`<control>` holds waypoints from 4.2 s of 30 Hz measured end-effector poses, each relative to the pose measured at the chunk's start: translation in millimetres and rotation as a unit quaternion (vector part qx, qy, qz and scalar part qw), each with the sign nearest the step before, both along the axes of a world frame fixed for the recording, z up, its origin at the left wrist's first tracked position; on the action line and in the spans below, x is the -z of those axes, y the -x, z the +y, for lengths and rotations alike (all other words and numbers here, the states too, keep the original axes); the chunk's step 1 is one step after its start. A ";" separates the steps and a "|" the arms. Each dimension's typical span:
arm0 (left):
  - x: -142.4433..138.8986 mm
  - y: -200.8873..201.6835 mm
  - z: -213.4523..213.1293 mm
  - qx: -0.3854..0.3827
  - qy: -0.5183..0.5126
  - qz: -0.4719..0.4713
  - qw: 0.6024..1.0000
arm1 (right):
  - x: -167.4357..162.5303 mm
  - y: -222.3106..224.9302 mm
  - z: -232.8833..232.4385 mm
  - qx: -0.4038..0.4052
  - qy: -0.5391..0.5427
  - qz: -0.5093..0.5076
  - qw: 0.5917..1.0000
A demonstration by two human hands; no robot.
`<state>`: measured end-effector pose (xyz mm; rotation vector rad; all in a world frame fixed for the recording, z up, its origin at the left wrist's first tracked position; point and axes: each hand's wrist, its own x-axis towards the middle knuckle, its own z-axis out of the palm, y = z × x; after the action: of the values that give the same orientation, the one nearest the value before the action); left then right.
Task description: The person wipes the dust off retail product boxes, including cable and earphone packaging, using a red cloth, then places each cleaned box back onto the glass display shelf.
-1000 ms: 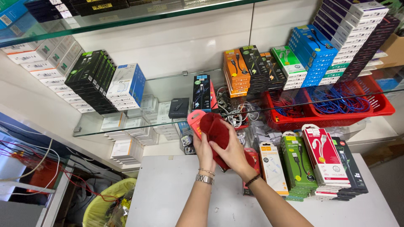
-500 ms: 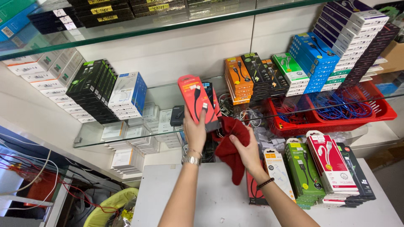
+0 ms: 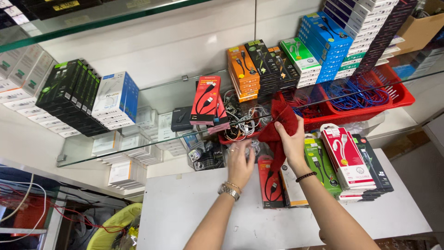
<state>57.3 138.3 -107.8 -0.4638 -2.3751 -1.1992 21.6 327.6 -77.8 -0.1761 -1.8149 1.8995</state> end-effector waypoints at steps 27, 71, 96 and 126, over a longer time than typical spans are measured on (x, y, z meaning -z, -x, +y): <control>103.3 -31.8 79.6 -0.132 -0.209 -0.451 0.858 | -12.2 -32.9 4.2 -0.147 0.044 -0.090 0.984; -39.0 -21.9 2.3 0.044 -0.513 -0.147 0.845 | -8.5 -37.7 -72.5 -0.159 -0.069 -0.014 0.985; -18.5 -35.7 -47.1 -0.208 -0.404 -0.099 0.885 | 33.4 -86.3 -85.6 -0.325 -0.034 -0.114 0.938; -138.2 163.7 -156.1 -0.053 -0.218 -0.273 0.935 | -86.5 142.6 -146.9 -0.208 -0.184 -0.200 0.940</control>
<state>-106.4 -17.8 30.4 0.1687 -2.3963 -1.9318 -121.0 180.8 8.7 -0.0513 -2.6246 1.8340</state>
